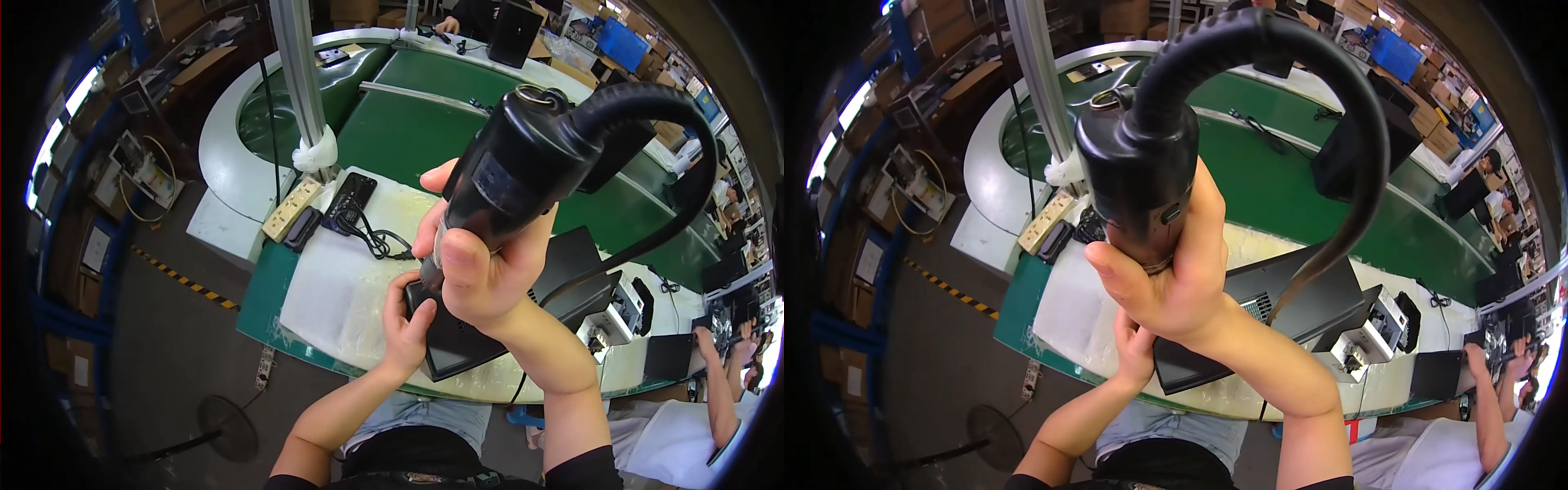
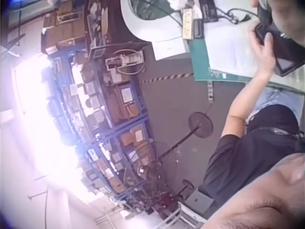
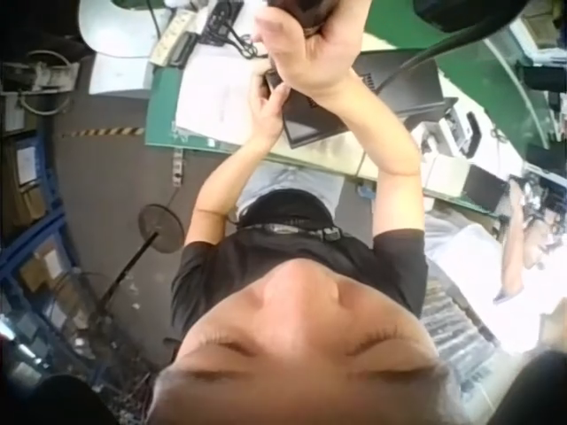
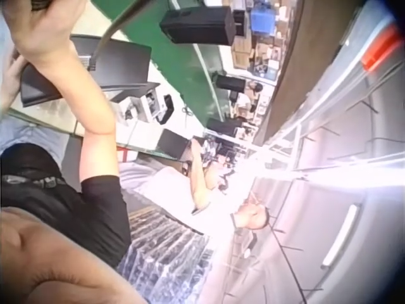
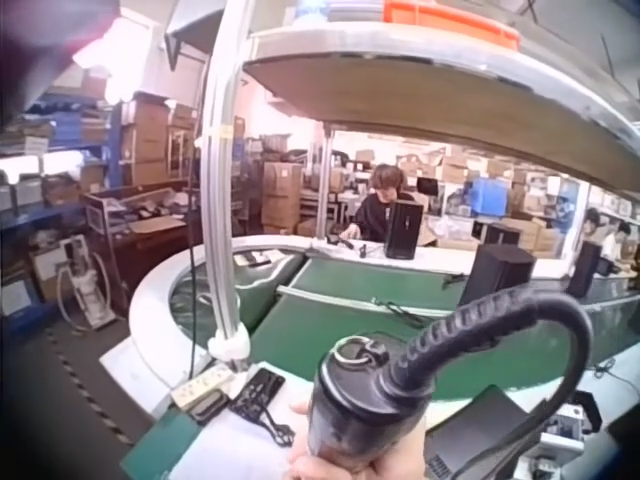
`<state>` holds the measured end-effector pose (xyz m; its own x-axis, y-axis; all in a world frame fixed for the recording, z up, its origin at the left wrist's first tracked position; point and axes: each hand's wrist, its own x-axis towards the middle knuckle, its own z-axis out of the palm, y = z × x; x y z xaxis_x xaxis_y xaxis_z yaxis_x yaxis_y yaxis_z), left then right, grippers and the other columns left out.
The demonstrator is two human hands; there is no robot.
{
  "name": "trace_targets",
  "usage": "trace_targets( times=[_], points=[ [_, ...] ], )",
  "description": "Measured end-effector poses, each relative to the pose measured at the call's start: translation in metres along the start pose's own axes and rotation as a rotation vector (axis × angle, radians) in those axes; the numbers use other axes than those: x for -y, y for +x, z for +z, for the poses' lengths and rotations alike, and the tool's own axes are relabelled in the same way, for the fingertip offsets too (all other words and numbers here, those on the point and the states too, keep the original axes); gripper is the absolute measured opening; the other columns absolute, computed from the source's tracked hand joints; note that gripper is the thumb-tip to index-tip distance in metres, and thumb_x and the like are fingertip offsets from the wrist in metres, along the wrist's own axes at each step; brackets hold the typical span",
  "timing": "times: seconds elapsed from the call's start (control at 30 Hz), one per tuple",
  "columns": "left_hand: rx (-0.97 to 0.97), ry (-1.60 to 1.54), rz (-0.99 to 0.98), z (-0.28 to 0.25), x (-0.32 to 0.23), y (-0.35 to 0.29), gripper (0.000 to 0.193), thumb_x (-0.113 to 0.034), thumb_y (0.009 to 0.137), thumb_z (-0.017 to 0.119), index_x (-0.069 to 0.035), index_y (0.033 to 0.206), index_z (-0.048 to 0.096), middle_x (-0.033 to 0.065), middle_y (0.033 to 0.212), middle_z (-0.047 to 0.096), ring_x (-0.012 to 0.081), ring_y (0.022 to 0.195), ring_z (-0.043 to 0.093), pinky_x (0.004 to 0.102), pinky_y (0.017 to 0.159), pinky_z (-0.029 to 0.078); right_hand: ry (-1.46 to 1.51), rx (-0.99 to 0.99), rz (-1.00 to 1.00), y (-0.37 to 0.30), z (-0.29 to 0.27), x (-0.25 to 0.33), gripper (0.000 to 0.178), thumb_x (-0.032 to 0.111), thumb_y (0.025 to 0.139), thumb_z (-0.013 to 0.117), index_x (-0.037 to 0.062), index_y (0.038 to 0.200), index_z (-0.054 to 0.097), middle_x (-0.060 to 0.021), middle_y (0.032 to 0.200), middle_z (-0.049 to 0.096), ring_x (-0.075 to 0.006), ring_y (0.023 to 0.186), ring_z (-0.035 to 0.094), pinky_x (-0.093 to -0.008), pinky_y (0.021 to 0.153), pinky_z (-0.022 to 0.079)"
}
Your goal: Using an electric screwdriver to secure components into electronic device housings on an assembly line.
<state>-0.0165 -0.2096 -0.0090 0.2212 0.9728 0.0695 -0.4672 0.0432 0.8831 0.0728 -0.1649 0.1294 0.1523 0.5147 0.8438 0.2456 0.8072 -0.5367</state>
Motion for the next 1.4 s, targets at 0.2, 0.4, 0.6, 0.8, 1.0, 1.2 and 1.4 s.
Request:
trace_targets(
  times=[0.2,0.4,0.6,0.8,1.0,1.2,1.4],
  points=[
    [0.019,0.001,-0.011,-0.001,0.0,0.0,0.045,-0.01,0.085,0.058,-0.001,0.127,0.043,0.0073,0.109,0.053,0.0133,0.098,0.05,0.0261,0.09,0.039,0.004,0.044,-0.011,0.002,0.0,0.0,0.057,0.039,0.093,0.057,-0.0026,0.12,0.028,-0.0213,0.103,0.058,-0.0139,0.054,0.058,-0.0252,0.046,0.048],
    [0.188,0.153,0.137,-0.042,0.026,0.006,0.052,-0.029,0.093,0.051,0.0,0.135,0.039,0.0109,0.123,0.051,0.0181,0.111,0.048,0.029,0.097,0.036,0.056,-0.074,-0.065,0.012,-0.007,0.008,0.058,0.041,0.095,0.053,-0.0029,0.122,0.026,-0.0268,0.107,0.057,-0.0154,0.052,0.059,-0.0249,0.044,0.048],
    [0.646,0.385,-0.12,-0.087,0.02,0.033,0.089,-0.028,0.066,0.086,0.002,0.135,0.039,0.0158,0.134,0.049,0.0244,0.129,0.042,0.0357,0.112,0.029,0.244,-0.285,0.064,-0.004,-0.128,0.099,0.073,0.045,0.096,0.05,0.0024,0.143,0.014,-0.0218,0.111,0.053,-0.0173,0.046,0.053,-0.0296,0.037,0.046],
    [0.621,0.457,-0.28,-0.074,0.034,0.037,0.092,-0.013,0.051,0.092,-0.001,0.13,0.046,0.0101,0.126,0.055,0.0222,0.124,0.048,0.0377,0.109,0.034,0.313,-0.366,0.375,-0.141,-0.214,0.093,0.065,0.039,0.096,0.05,0.0043,0.141,0.019,-0.0178,0.101,0.053,-0.0185,0.04,0.049,-0.0313,0.033,0.045],
    [0.345,0.307,-0.4,-0.005,0.059,0.035,0.078,0.003,0.057,0.079,-0.002,0.127,0.044,0.0107,0.116,0.056,0.0203,0.108,0.056,0.0345,0.094,0.048,0.316,-0.455,0.779,-0.235,-0.222,0.081,0.066,0.041,0.089,0.061,0.0016,0.134,0.032,-0.0195,0.095,0.061,-0.0206,0.044,0.056,-0.0296,0.036,0.044],
    [0.221,-0.066,-0.568,0.093,0.074,0.048,0.056,-0.041,0.089,0.064,-0.005,0.128,0.044,0.01,0.133,0.047,0.024,0.121,0.047,0.0471,0.098,0.041,0.432,-0.411,0.972,-0.277,-0.213,0.058,0.054,0.041,0.089,0.062,0.0004,0.116,0.04,-0.0181,0.102,0.061,-0.0199,0.052,0.059,-0.0298,0.043,0.048],
    [0.389,-0.675,-0.686,0.153,0.05,0.071,0.034,-0.026,0.091,0.054,-0.004,0.117,0.051,0.0132,0.127,0.049,0.0306,0.119,0.045,0.0535,0.109,0.028,0.744,-0.457,1.001,-0.314,-0.218,0.048,0.051,0.036,0.093,0.058,0.006,0.129,0.037,-0.0179,0.103,0.06,-0.0196,0.051,0.054,-0.0326,0.045,0.045]
  ],
)
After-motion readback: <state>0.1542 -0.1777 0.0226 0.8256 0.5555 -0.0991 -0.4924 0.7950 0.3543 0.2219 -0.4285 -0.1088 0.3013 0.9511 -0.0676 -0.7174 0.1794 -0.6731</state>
